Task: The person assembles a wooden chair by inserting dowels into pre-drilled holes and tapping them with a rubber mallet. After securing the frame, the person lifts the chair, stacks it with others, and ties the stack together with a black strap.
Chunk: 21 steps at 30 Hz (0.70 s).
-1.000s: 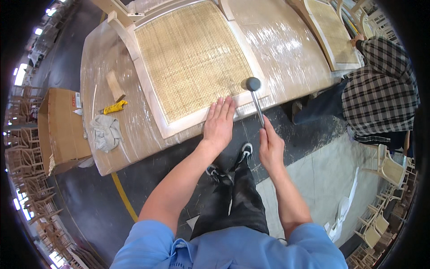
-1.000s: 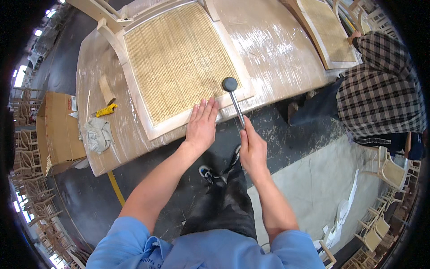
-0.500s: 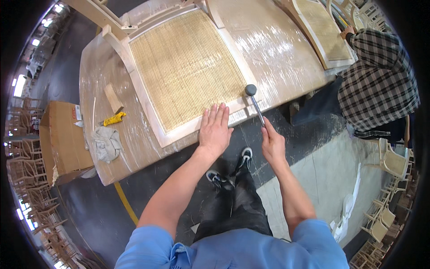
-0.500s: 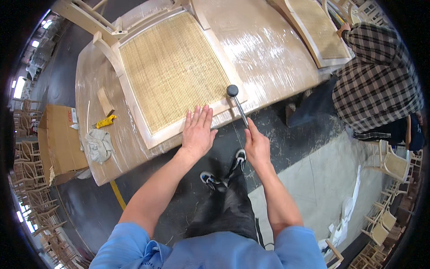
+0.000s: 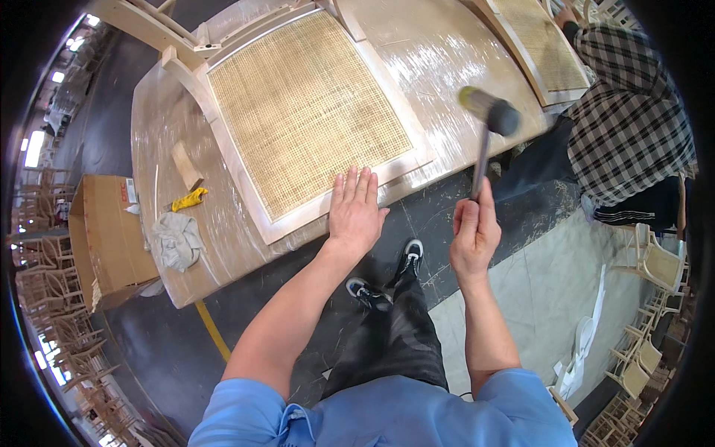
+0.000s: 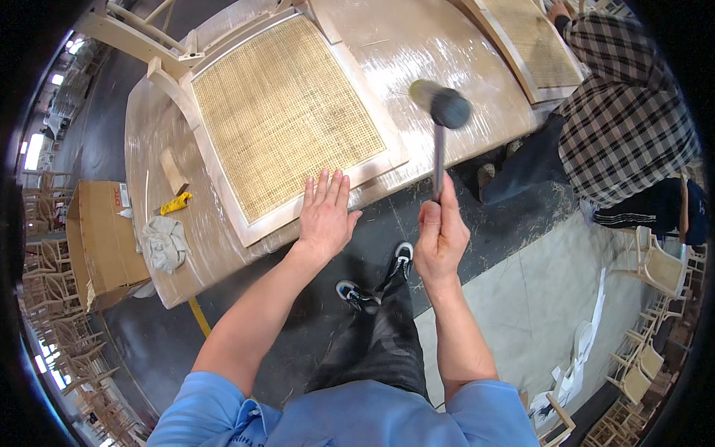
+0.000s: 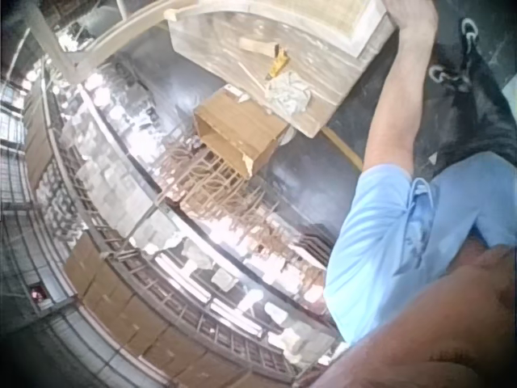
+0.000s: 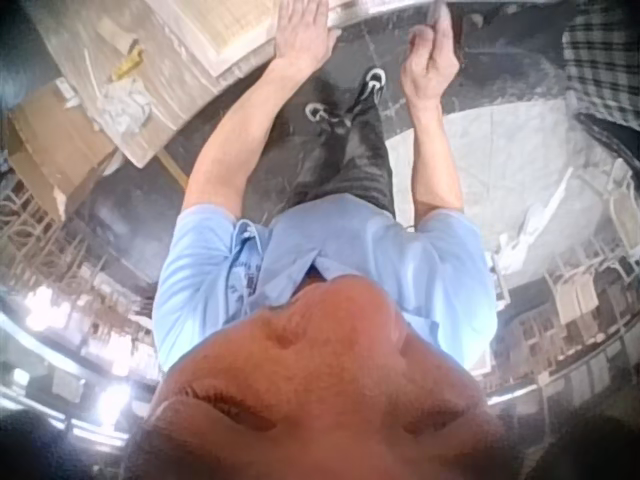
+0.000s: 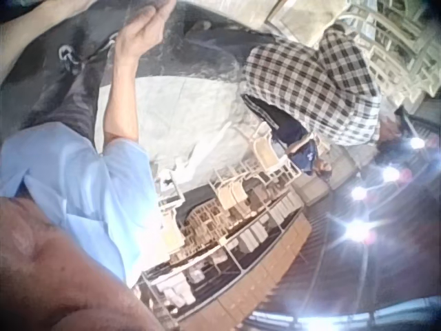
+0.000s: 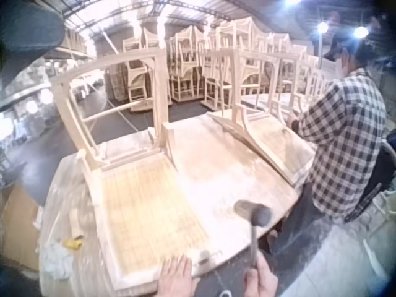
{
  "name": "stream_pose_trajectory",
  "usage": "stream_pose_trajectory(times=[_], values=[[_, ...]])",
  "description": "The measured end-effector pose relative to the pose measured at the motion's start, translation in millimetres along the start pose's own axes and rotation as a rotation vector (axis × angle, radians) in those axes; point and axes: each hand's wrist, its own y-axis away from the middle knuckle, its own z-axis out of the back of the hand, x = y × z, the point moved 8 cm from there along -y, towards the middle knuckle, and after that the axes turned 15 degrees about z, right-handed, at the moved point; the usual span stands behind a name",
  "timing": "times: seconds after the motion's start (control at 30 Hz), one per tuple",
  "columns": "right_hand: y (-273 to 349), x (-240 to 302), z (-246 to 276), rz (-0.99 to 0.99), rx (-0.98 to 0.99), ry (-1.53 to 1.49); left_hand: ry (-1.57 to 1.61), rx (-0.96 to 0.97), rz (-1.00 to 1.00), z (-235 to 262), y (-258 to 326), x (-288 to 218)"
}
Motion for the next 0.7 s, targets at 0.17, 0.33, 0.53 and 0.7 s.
stream_pose_trajectory(times=[0.17,0.33,0.53,0.7], values=[[29.3,-71.0,-1.2,0.006,0.337,0.413,-0.01,0.032,-0.038,7.5,-4.0,-15.0],[3.4,-24.6,7.7,0.051,0.086,0.1,-0.027,0.022,0.003,6.4,-2.9,-6.7],[19.0,-60.1,2.3,-0.188,0.474,0.303,-0.017,0.102,0.011,4.1,3.8,-10.3],[17.1,-33.1,-12.3,0.12,0.409,0.17,0.022,0.112,0.07,8.2,0.7,-8.2]])
